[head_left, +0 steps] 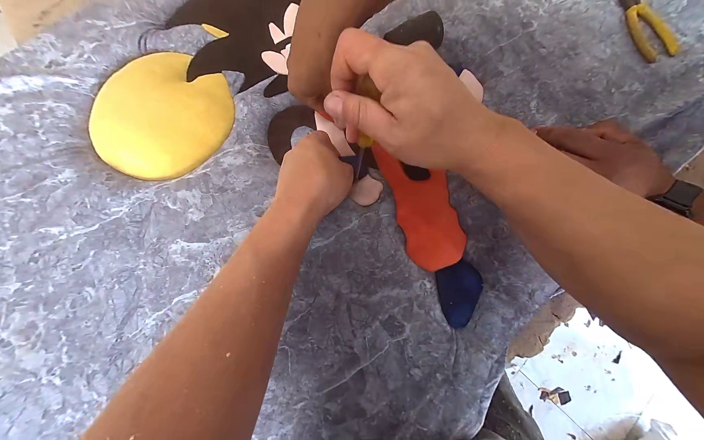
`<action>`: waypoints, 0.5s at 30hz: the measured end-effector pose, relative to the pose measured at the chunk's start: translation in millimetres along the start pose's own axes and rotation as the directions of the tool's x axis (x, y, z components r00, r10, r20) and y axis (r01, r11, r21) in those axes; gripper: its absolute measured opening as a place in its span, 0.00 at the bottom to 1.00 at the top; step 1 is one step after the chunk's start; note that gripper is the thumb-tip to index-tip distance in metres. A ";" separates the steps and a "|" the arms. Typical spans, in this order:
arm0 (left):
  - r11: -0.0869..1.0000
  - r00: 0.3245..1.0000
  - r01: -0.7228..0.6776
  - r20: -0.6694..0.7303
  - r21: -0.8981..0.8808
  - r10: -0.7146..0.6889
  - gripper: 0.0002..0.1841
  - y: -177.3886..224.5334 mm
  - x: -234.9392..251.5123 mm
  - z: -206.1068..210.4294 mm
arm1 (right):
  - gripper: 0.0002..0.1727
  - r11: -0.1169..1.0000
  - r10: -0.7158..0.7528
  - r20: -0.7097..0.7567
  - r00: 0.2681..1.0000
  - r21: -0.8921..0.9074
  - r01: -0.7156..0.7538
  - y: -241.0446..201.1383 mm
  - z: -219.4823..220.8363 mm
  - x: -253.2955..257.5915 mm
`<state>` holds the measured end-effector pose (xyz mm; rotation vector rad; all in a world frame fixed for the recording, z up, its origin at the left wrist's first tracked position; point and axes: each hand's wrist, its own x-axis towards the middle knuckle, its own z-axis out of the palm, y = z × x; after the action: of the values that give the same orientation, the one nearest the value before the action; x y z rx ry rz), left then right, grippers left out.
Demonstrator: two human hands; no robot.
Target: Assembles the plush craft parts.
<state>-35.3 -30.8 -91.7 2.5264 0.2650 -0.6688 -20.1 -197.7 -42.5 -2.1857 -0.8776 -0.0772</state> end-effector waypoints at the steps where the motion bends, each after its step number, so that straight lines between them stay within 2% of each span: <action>1: 1.000 0.999 -0.028 -0.035 0.006 0.028 0.11 -5.3 4.3 4.5 | 0.10 0.998 -0.021 -0.027 0.999 0.066 0.023 1.7 1.5 -2.3; 2: 0.993 0.983 -0.116 -0.136 0.033 0.119 0.11 -20.9 17.1 18.4 | 0.11 0.987 -0.047 -0.077 0.996 0.153 0.059 2.2 6.0 -8.0; 3: 0.967 0.920 -0.230 -0.301 0.106 0.252 0.12 -45.8 41.7 42.1 | 0.12 0.962 -0.063 -0.140 0.988 0.256 0.098 0.4 13.2 -15.2; 5: 0.928 0.864 -0.333 -0.341 0.167 0.371 0.16 -73.6 72.6 59.1 | 0.13 0.884 -0.058 -0.248 0.967 0.438 0.165 -8.1 30.4 -29.3; 8: 0.954 0.878 -0.280 -0.373 0.107 0.300 0.14 -70.6 60.3 58.6 | 0.23 0.812 -0.008 -0.397 0.918 0.532 0.237 -10.8 54.3 -59.3; 9: 0.972 0.918 -0.222 -0.320 0.071 0.233 0.13 -53.2 39.0 45.1 | 0.27 0.821 0.018 -0.417 0.909 0.525 0.225 -10.5 60.1 -75.1; 10: 0.997 0.992 -0.082 -0.101 -0.013 0.080 0.14 -23.8 12.8 15.4 | 0.29 0.836 0.026 -0.428 0.904 0.505 0.214 -12.8 66.3 -91.3; 11: 0.998 1.000 0.028 0.008 -0.050 -0.027 0.15 -5.1 0.0 -0.6 | 0.29 0.851 0.004 -0.431 0.902 0.475 0.224 -17.0 72.9 -105.4; 13: 0.991 0.994 0.095 0.062 -0.091 -0.090 0.16 4.0 -5.6 -9.3 | 0.27 0.881 -0.061 -0.474 0.879 0.388 0.270 -22.8 85.3 -114.6; 15: 0.993 0.996 0.076 0.060 -0.094 -0.071 0.15 1.0 -4.4 -5.0 | 0.26 0.907 -0.070 -0.537 0.841 0.316 0.277 -22.9 85.6 -103.5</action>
<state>-36.7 -29.3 -85.3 2.4117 0.3633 -0.7375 -131.0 -187.7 -121.0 -1.5919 -0.7063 -0.5191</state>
